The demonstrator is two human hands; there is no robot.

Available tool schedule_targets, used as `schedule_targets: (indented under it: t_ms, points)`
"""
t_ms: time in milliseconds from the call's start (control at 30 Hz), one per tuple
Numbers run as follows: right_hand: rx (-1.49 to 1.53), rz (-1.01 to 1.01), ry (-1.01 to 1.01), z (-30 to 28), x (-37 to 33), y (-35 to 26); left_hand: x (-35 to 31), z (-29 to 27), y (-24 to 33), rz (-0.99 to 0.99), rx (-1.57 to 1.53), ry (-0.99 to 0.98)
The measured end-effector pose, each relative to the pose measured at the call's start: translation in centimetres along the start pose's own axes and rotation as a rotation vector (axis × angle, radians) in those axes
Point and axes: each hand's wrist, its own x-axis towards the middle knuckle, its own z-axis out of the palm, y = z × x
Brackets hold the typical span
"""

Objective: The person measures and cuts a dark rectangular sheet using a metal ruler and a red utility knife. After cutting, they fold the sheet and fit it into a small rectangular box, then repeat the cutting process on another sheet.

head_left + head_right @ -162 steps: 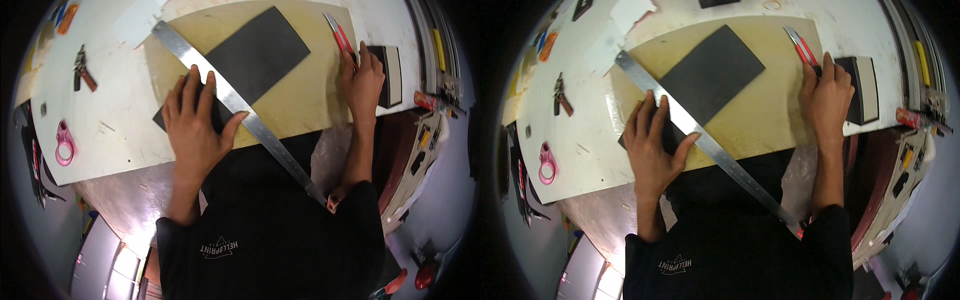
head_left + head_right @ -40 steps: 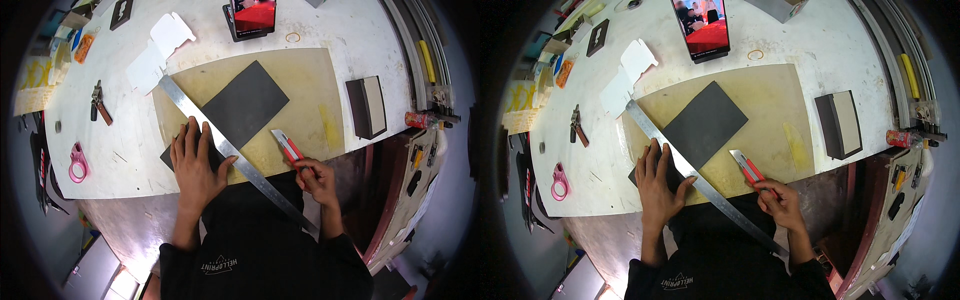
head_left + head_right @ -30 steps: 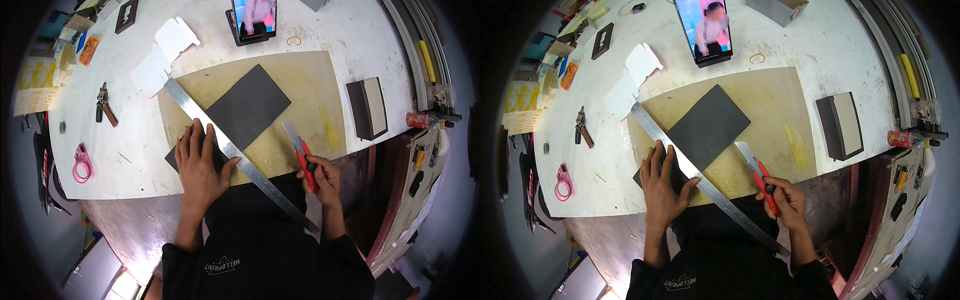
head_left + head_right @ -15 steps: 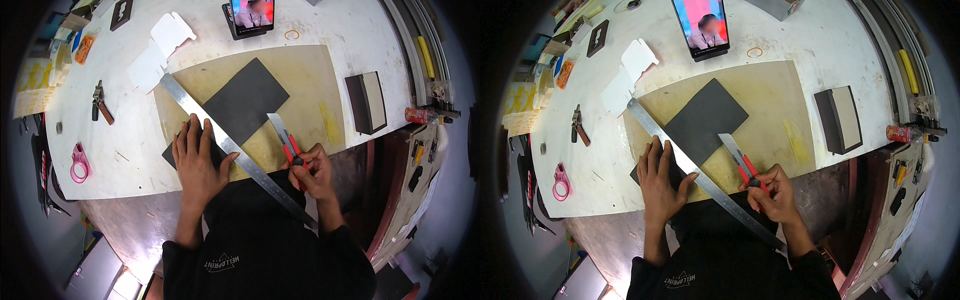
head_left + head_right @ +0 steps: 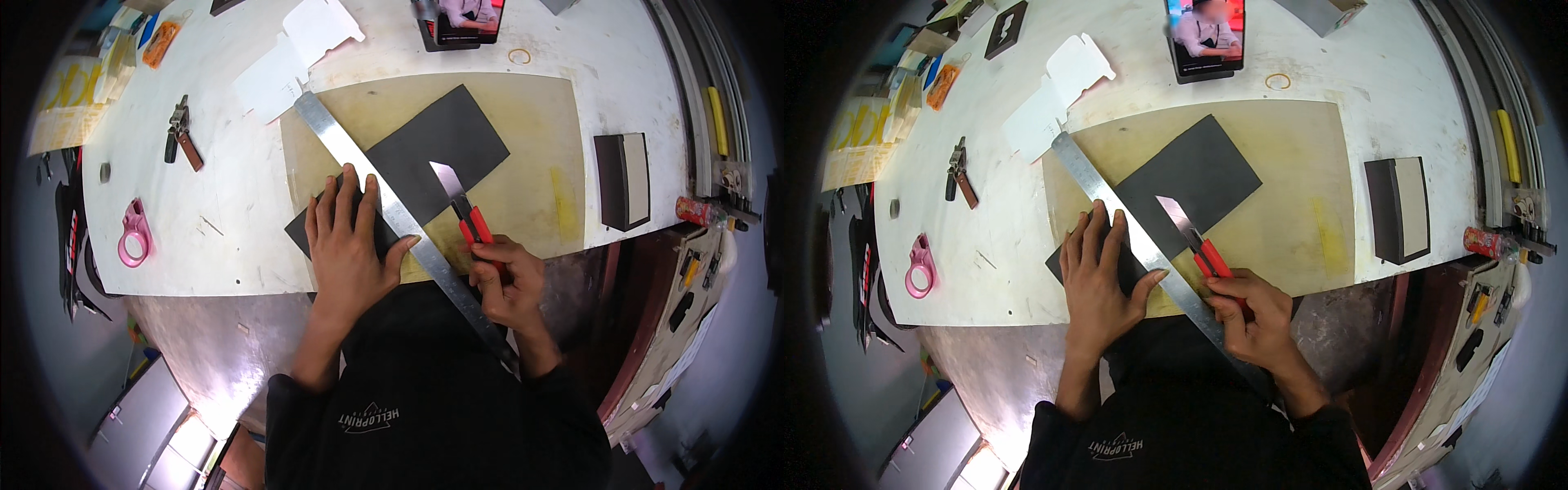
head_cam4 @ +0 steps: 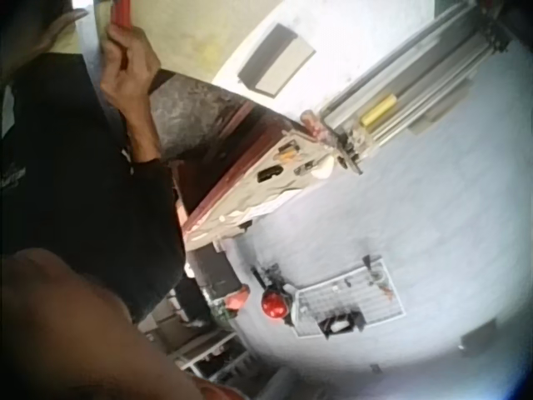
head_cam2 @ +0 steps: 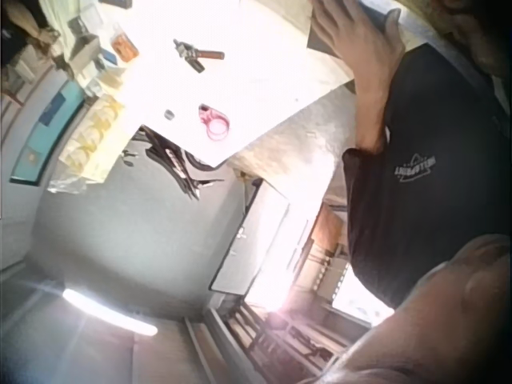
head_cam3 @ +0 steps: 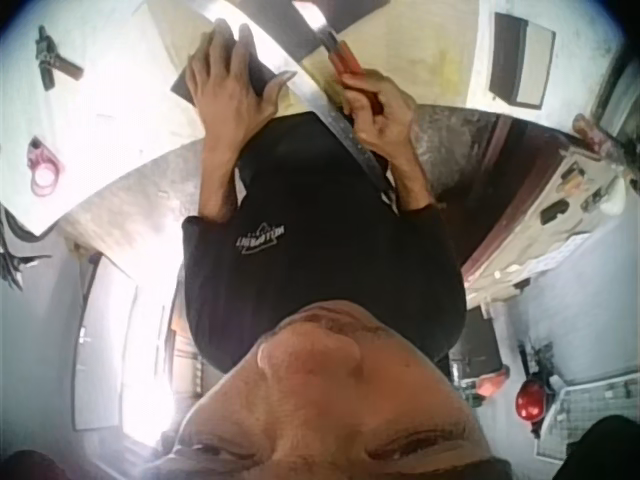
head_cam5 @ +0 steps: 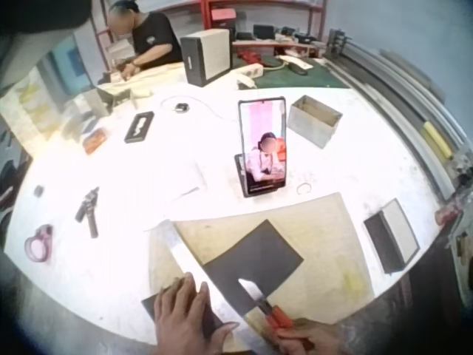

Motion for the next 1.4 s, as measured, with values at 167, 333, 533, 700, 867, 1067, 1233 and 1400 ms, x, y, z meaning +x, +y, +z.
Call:
schedule_targets:
  t_ms: [167,333,533,700,867,1067,1233,1400]
  points:
    - [-0.325,-0.168,-0.057,3.1,3.5,-1.9,0.0,0.3,-0.1,0.004,-0.011,0.023]
    - [-0.449,-0.050,-0.170,5.4,5.4,-2.7,-0.2,0.3,-0.4,-0.003,-0.028,0.020]
    - [-0.243,0.003,-0.282,3.8,6.1,-2.3,0.2,0.3,-0.3,0.008,-0.034,0.027]
    - [0.042,0.317,-0.282,1.9,5.1,-2.1,-0.3,0.4,-0.3,-0.020,-0.047,0.005]
    - [0.130,0.282,-0.116,2.6,4.8,-1.5,-0.1,0.2,-0.2,-0.009,-0.044,0.020]
    - [-0.068,0.242,-0.251,2.3,5.5,-1.4,-0.2,0.4,-0.5,-0.003,-0.029,0.014]
    - [-0.321,0.029,-0.166,4.4,5.8,-2.6,-0.2,0.5,-0.6,-0.009,-0.040,0.021]
    - [-0.515,-0.036,-0.232,5.7,5.8,-2.1,-0.1,0.4,-0.6,-0.014,-0.046,0.021]
